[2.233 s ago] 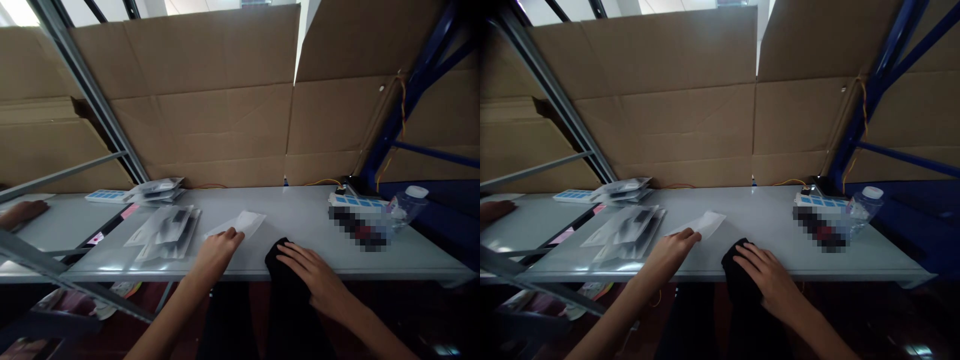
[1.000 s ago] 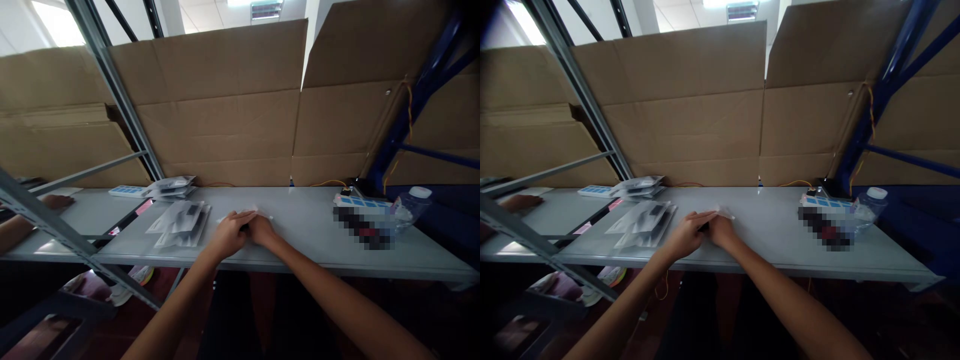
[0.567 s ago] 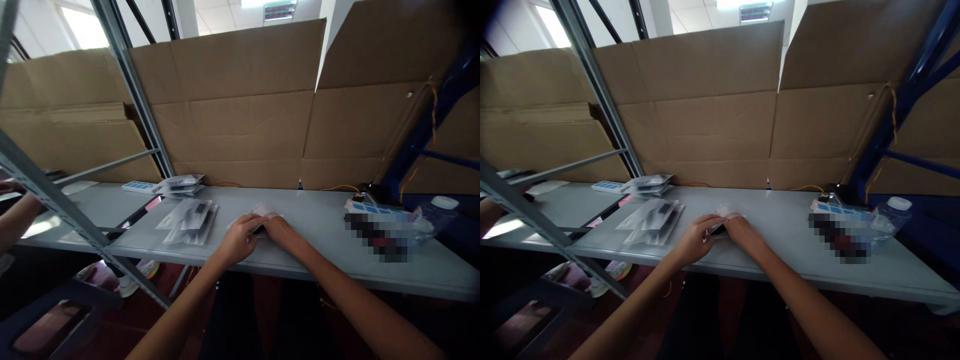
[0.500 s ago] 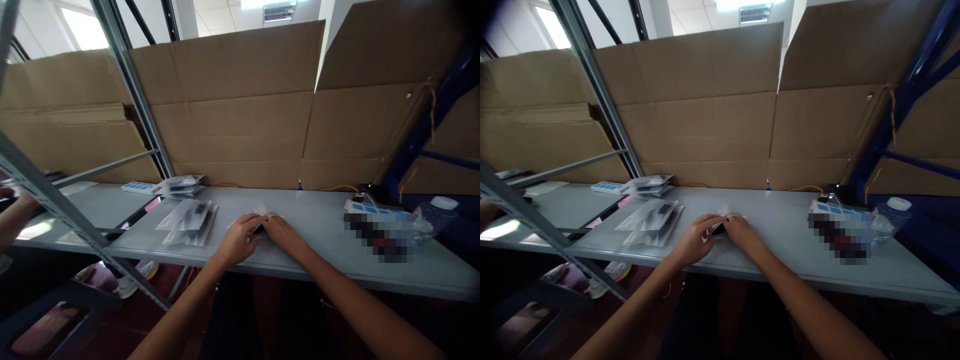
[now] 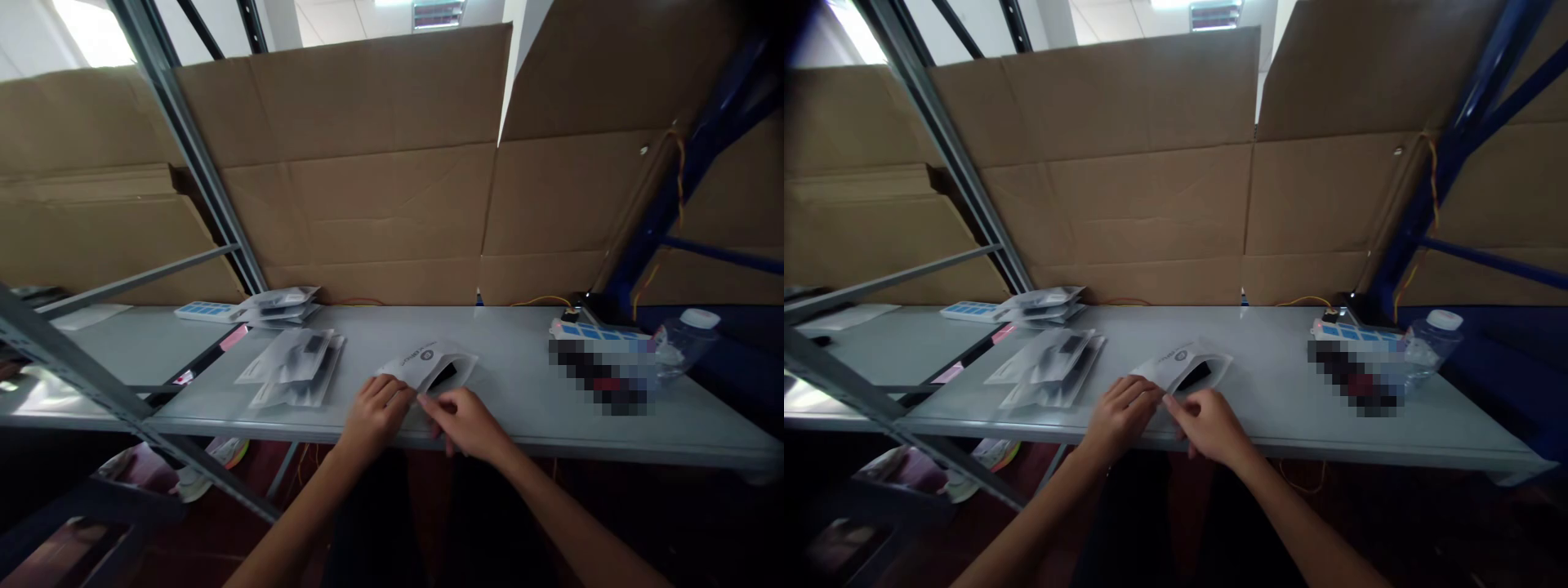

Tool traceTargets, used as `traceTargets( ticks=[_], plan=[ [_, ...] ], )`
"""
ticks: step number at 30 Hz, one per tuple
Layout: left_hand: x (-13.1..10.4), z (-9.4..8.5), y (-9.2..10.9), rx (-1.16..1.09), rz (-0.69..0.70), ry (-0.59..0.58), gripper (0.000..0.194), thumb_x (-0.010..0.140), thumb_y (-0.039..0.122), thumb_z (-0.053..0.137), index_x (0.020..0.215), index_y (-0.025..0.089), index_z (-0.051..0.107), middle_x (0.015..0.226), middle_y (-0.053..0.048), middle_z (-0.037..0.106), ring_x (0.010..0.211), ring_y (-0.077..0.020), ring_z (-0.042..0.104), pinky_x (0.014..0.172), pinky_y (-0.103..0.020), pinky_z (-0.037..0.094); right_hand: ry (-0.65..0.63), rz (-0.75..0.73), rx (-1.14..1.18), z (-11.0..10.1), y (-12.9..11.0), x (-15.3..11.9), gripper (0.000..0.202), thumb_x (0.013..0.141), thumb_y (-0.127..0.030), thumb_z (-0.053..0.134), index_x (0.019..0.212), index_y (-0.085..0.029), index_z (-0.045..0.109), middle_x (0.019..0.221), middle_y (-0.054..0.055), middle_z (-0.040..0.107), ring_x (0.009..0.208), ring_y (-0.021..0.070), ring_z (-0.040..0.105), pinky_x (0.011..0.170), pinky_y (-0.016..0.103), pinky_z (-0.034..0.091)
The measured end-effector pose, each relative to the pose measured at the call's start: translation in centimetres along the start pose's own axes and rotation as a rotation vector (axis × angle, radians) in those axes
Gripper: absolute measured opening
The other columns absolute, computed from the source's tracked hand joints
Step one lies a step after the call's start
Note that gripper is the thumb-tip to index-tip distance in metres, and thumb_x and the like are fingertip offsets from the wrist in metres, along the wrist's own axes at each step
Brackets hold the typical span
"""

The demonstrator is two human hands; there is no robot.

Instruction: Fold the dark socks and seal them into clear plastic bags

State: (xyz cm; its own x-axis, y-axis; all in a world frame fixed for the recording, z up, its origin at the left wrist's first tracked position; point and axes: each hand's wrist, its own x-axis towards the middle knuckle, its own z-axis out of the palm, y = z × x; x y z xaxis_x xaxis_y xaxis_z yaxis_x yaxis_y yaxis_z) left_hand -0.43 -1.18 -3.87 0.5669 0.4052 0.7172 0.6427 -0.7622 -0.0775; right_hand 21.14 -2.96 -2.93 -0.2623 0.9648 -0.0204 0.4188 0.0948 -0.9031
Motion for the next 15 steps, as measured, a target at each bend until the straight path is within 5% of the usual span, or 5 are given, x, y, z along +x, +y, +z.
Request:
traceTargets(
  ticks=[2, 5, 11, 15],
  plan=[
    [0.9, 0.4, 0.8, 0.033, 0.034, 0.014, 0.010, 0.103, 0.014, 0.058, 0.104, 0.017, 0.067, 0.100, -0.007, 0.074, 0.094, -0.0232, 0.066, 0.081, -0.038, 0.052, -0.120, 0.087, 0.240, 0.2, -0.2, -0.1, 0.058, 0.096, -0.071, 0.054, 0.080, -0.016, 0.069, 0.078, 0.007, 0.074, 0.045, 0.0136, 0.061, 0.034, 0.024, 0.037],
    [1.7, 0.7, 1.7, 0.023, 0.049, 0.028, 0.012, 0.105, 0.015, 0.056, 0.103, 0.017, 0.068, 0.097, -0.006, 0.074, 0.090, -0.0216, 0.065, 0.080, -0.037, 0.051, -0.027, 0.108, 0.432, -0.1, -0.3, -0.1, 0.053, 0.087, -0.068, 0.070, 0.085, -0.015, 0.071, 0.080, 0.005, 0.072, 0.049, 0.0106, 0.061, 0.034, 0.020, 0.038],
    [1.5, 1.1, 3.0, -0.067, -0.021, 0.128, 0.011, 0.105, 0.012, 0.055, 0.099, 0.017, 0.063, 0.087, -0.005, 0.073, 0.082, -0.0196, 0.063, 0.077, -0.034, 0.049, 0.001, 0.239, 0.546, -0.9, -0.6, -0.5, 0.040, 0.087, -0.053, 0.079, 0.087, -0.013, 0.075, 0.085, 0.006, 0.074, 0.054, 0.0084, 0.061, 0.038, 0.016, 0.040],
    [1.4, 1.3, 3.7, -0.078, -0.046, 0.159, 0.013, 0.105, 0.011, 0.054, 0.116, 0.015, 0.060, 0.085, -0.005, 0.071, 0.076, -0.0190, 0.063, 0.072, -0.033, 0.049, -0.029, 0.262, 0.599, -0.7, -0.8, -0.8, 0.032, 0.089, -0.046, 0.079, 0.087, -0.014, 0.075, 0.086, 0.007, 0.076, 0.058, 0.0089, 0.064, 0.041, 0.016, 0.042]
  ],
)
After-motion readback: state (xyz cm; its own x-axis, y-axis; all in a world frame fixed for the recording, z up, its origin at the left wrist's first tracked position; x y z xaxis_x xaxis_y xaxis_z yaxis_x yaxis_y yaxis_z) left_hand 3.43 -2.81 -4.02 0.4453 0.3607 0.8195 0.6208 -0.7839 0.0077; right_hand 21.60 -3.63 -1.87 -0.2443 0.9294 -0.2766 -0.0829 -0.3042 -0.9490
